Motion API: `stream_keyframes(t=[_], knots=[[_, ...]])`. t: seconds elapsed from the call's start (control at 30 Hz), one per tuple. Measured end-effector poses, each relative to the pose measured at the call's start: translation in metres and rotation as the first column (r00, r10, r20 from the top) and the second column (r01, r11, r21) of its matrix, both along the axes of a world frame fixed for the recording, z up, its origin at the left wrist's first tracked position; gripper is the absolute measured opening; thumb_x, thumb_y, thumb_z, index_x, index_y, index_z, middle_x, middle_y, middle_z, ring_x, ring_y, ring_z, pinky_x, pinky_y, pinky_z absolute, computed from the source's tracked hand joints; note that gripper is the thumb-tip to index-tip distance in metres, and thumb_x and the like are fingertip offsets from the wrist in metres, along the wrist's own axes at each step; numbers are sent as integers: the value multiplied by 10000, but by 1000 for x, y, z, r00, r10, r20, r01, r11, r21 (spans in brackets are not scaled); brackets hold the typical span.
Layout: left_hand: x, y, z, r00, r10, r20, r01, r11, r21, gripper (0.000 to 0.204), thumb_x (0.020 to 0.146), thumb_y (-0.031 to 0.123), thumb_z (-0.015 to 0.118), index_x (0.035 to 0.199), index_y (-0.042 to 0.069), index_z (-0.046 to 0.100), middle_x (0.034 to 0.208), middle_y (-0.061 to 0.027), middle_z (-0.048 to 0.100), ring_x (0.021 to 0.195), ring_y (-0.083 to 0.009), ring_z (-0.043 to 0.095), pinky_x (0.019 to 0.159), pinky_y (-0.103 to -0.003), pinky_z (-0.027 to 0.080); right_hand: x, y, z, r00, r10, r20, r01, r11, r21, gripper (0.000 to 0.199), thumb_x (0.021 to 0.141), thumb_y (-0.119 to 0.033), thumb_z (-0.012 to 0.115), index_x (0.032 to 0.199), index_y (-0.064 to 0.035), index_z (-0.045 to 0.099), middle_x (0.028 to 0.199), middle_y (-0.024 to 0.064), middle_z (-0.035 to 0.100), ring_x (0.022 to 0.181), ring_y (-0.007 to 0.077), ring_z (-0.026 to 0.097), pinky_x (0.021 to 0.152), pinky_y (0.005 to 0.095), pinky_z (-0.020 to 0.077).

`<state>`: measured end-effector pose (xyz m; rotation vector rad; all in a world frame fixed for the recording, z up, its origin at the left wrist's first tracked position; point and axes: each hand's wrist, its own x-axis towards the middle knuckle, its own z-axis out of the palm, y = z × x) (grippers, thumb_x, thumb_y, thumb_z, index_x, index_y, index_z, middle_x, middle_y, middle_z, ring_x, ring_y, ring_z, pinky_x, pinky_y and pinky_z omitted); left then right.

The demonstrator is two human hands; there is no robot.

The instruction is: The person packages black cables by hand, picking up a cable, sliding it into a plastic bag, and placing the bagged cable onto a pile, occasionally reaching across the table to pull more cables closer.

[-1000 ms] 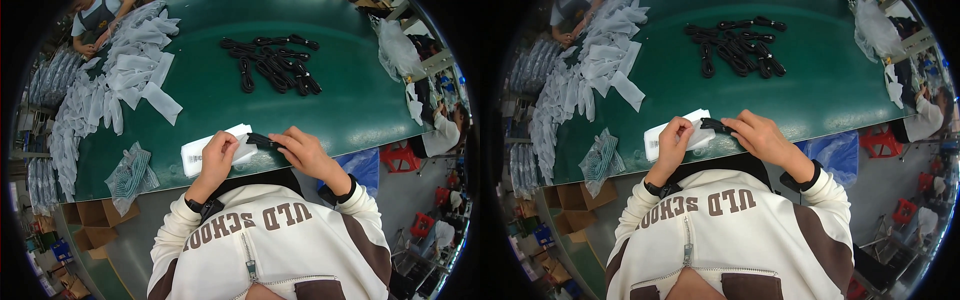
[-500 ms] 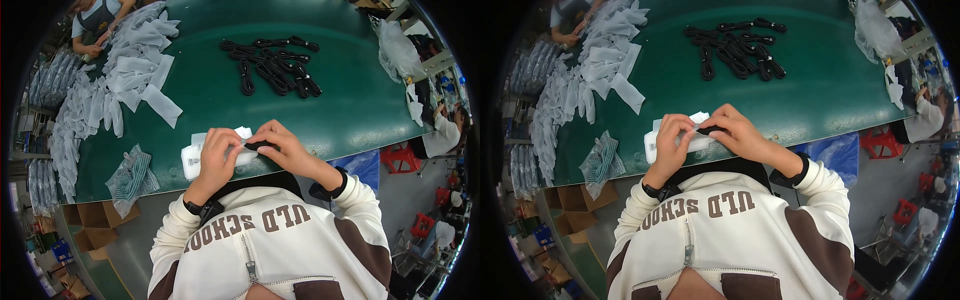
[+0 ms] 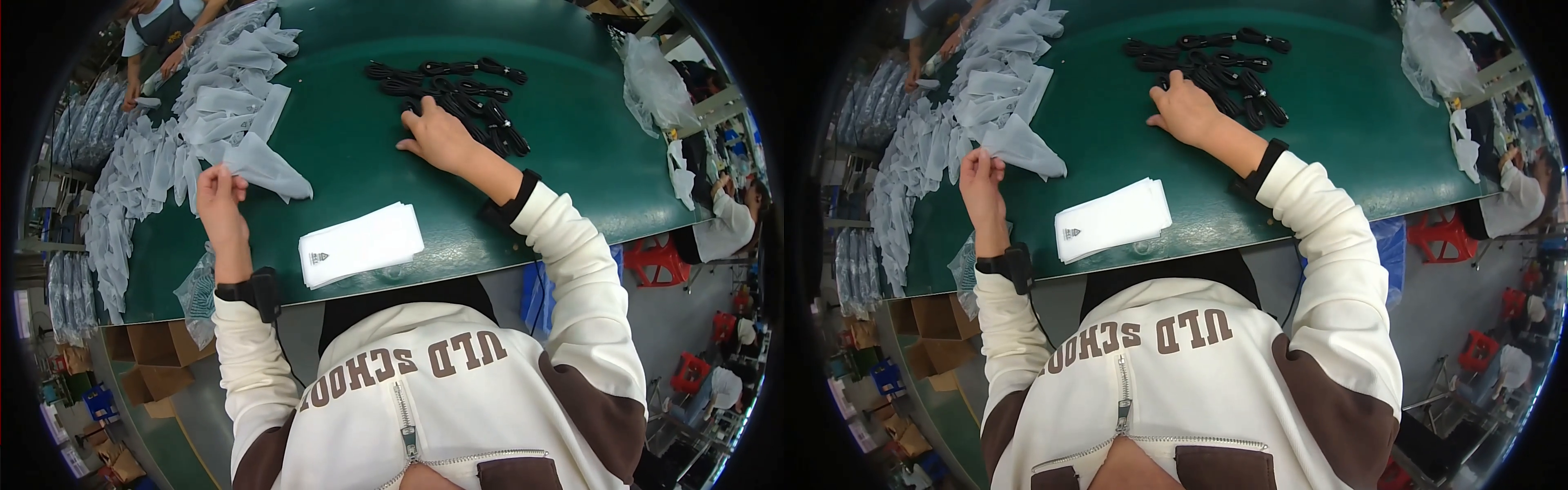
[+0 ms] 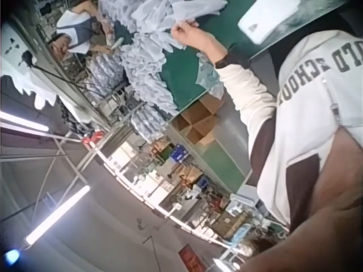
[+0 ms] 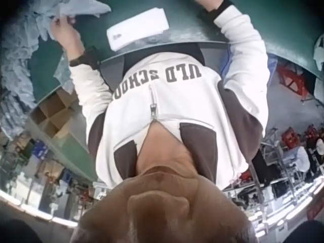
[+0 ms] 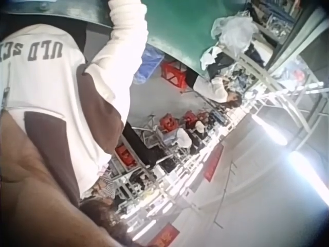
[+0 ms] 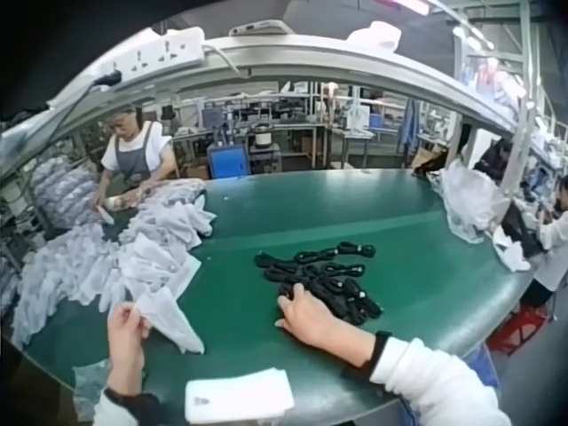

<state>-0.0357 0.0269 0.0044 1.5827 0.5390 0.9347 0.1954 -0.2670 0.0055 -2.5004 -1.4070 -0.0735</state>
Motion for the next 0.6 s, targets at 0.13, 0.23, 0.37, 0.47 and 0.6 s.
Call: stream_keyframes(t=[0.13,0.23,0.37,0.47,0.6], knots=[[5,-43,8,963,252,-98,-186,880,438,243,965,135,662,1158,2,597,944,-28,626,780,-118,586,699,-255,485,-2,-23,-16,990,-109,-94,116,991,69,383,919,-144,665,1250,-5,532,1142,209,583,925,339,647,761,411,542],[-5,-135,21,923,-164,-348,326,813,482,262,858,66,725,1095,3,634,978,-52,596,776,-150,590,665,-298,502,-18,-44,-13,934,-102,-341,179,963,203,380,902,-105,664,1237,14,529,1102,202,607,889,305,650,736,370,538],[-5,-187,-11,820,-434,-372,572,628,528,161,823,50,736,957,28,650,926,-116,594,780,-282,605,711,-354,497,-61,-68,0,707,22,-707,301,895,329,419,871,-41,669,1267,17,542,1036,180,627,828,248,640,717,311,521],[-2,-190,-23,814,-373,-446,580,574,578,139,826,44,727,909,26,617,911,-130,595,770,-325,609,701,-382,500,-89,-87,6,653,111,-749,336,844,418,437,850,-13,690,1271,7,575,1001,156,630,795,213,625,708,285,508],[-6,-194,-22,788,-407,-462,590,713,378,131,834,25,709,889,12,591,872,-118,592,764,-312,601,701,-386,496,-112,-106,16,904,199,-378,38,843,536,389,843,-7,715,1227,-25,655,1004,123,625,782,216,632,710,280,507]])
